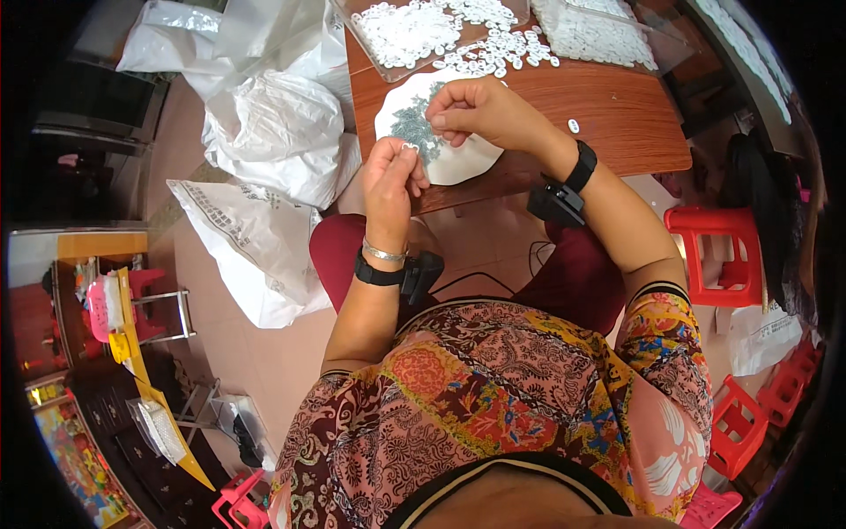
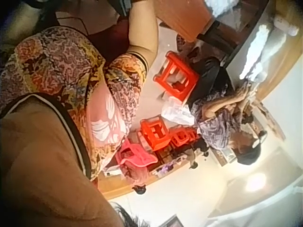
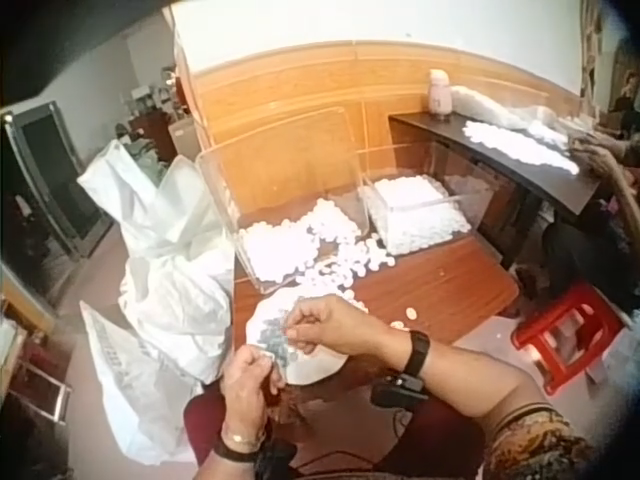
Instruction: Sorting small white plastic rings into containers and bags.
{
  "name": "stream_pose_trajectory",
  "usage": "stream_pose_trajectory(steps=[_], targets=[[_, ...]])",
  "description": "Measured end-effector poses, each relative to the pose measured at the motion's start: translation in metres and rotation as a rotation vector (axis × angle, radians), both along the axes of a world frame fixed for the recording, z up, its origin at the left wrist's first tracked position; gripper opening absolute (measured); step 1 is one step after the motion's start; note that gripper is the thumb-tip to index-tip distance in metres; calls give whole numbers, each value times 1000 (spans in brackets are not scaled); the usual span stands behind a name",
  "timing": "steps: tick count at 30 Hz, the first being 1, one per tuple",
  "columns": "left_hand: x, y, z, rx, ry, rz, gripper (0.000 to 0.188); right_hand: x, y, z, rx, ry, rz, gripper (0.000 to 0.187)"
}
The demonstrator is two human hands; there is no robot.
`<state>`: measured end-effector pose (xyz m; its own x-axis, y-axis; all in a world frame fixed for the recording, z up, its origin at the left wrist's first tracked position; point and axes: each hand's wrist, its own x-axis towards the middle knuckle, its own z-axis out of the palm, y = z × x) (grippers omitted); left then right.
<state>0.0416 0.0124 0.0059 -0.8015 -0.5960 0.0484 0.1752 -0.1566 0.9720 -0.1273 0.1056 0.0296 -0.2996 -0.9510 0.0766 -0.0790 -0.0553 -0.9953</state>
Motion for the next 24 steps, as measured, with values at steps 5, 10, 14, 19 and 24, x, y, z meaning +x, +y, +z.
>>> stream_pose_trajectory(steps=[5, 10, 14, 19, 24], targets=[[-2, 6, 5, -95, -40, 4, 14, 10, 3, 7, 13, -72, -9, 16], [-5, 12, 9, -104, -80, 43, 14, 16, 5, 7, -4, -22, 26, 19], [-5, 11, 8, -119, -66, 31, 15, 18, 6, 8, -29, -12, 51, 18], [-4, 13, 9, -94, -62, 31, 15, 18, 7, 7, -14, 5, 81, 15], [-3, 15, 9, -123, -106, 43, 15, 21, 7, 3, -9, 18, 72, 16]])
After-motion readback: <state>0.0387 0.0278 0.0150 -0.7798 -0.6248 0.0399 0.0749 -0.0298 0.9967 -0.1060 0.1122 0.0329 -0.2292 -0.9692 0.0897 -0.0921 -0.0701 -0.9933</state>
